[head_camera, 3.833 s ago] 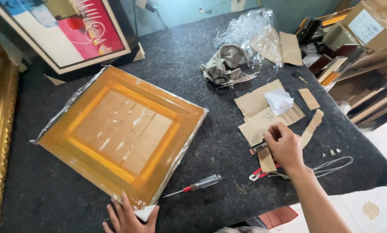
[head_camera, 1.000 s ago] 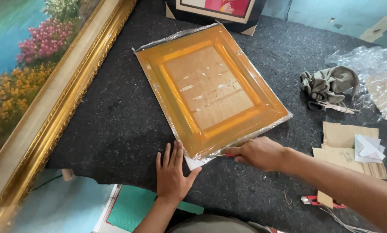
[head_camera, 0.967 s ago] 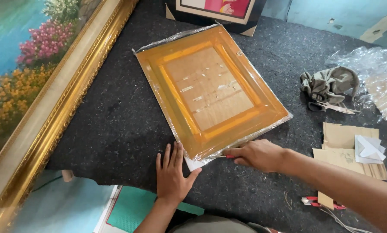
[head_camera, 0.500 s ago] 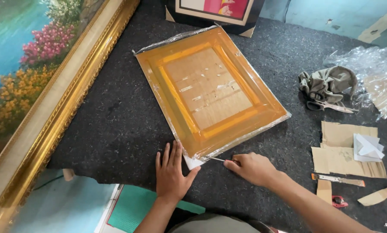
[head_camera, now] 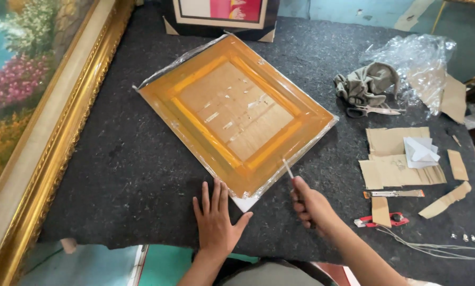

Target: The person uses a utility knife to cut through the protective plastic wrap on a picture frame and then peels the plastic off.

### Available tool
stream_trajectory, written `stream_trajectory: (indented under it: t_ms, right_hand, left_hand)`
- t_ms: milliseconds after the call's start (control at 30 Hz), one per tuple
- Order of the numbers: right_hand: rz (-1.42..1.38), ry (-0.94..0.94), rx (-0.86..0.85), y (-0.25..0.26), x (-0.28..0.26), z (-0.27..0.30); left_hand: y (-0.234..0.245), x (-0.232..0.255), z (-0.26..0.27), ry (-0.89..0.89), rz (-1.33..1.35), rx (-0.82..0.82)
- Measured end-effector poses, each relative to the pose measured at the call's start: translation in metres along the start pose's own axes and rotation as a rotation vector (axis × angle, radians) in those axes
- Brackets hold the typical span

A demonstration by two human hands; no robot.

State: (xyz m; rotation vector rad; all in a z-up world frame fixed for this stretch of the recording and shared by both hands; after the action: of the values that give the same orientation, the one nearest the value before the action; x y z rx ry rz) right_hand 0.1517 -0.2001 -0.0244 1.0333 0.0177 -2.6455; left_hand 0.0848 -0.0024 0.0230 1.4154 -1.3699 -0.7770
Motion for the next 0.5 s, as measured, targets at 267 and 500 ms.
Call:
stream_trajectory:
  t_ms: [267,500]
  right_hand:
    - [0.068,0.214,0.381,0.071,-0.004,0.019]
    - [0.254,0.533,0.785,0.113,0.018,0.029]
  left_hand:
    - [-0.008,0.108,-0.004,-0.439,0.222,-0.187]
    - [0.01,0.151,-0.057,-0.787,0.594,-0.166]
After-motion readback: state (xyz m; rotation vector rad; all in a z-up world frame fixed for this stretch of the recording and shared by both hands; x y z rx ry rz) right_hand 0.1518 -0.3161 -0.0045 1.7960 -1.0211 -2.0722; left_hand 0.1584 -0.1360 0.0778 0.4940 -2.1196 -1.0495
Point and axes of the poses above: each hand's wrist, its own z-axis away from the middle knuckle, its own y-axis out of the back of the hand, x = y × z, the point moved 10 cm from there along -z, towards the middle knuckle, and after that the axes turned 1 degree about z, right-handed, at the moved point
